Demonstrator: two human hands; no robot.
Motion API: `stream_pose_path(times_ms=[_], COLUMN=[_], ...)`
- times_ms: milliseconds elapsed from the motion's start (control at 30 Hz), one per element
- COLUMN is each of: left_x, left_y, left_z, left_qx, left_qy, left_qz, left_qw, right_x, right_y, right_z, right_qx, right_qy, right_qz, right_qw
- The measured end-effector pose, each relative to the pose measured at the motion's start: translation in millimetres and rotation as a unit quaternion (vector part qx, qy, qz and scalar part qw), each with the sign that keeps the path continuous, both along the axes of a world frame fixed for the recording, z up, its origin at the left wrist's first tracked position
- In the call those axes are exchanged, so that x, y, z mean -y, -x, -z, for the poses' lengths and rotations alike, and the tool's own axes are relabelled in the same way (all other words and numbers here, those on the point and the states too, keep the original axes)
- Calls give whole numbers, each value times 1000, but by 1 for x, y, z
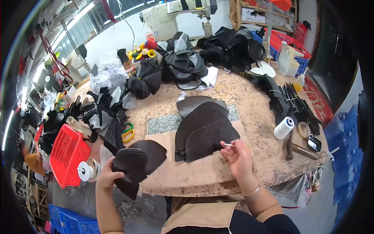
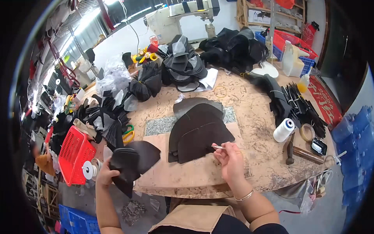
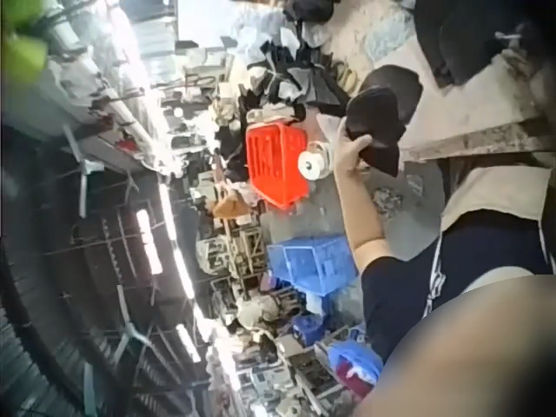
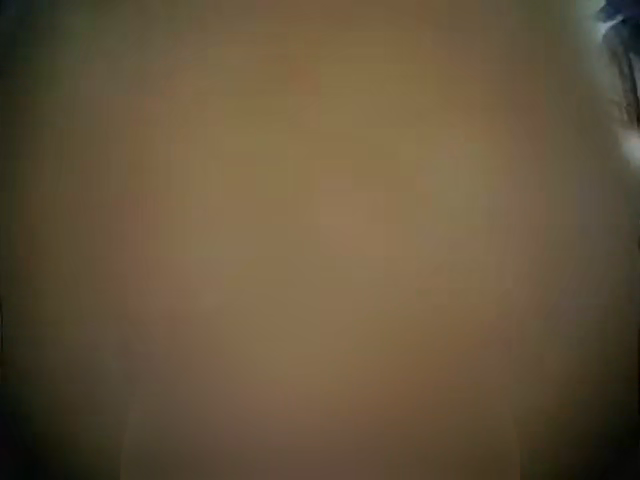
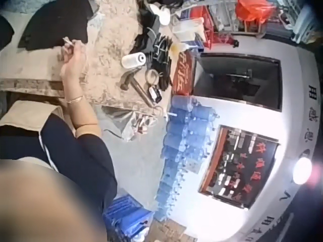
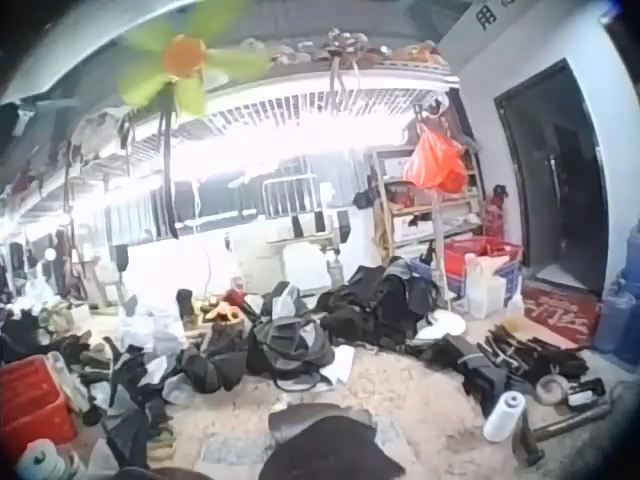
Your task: Prepare and assemble leather or synthetic upper components for shoe manufacturing.
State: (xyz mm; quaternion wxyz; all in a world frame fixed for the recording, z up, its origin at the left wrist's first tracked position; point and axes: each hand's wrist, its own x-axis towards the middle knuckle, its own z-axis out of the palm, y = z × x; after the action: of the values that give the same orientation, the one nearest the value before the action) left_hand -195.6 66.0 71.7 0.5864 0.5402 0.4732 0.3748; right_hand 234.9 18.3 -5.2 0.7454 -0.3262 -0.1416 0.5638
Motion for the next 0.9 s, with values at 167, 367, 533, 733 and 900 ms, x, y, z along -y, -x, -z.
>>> stream_pose_path(times_ms=[167, 367, 533, 733, 900], left_x=[-5, -15, -21, -29, 16], left_y=[-8, -63, -175, -227, -202], left_z=[2, -13, -12, 26, 28], left_qx=[150, 228, -115, -212, -291], left_qy=[-35, -51, -59, -248, -274], left_qz=[-8, 142, 335, 301, 112], left_qw=[988, 962, 933, 896, 910], right_x=[3, 8, 28, 52, 53], right_y=[1, -15, -72, -55, -11], right_z=[3, 2, 1, -28, -33], right_qx=[3, -26, -10, 195, 351], right_qy=[-5, 2, -42, -46, -48], right_qz=[3, -4, 164, 197, 39], right_qw=[1000, 1000, 985, 960, 934])
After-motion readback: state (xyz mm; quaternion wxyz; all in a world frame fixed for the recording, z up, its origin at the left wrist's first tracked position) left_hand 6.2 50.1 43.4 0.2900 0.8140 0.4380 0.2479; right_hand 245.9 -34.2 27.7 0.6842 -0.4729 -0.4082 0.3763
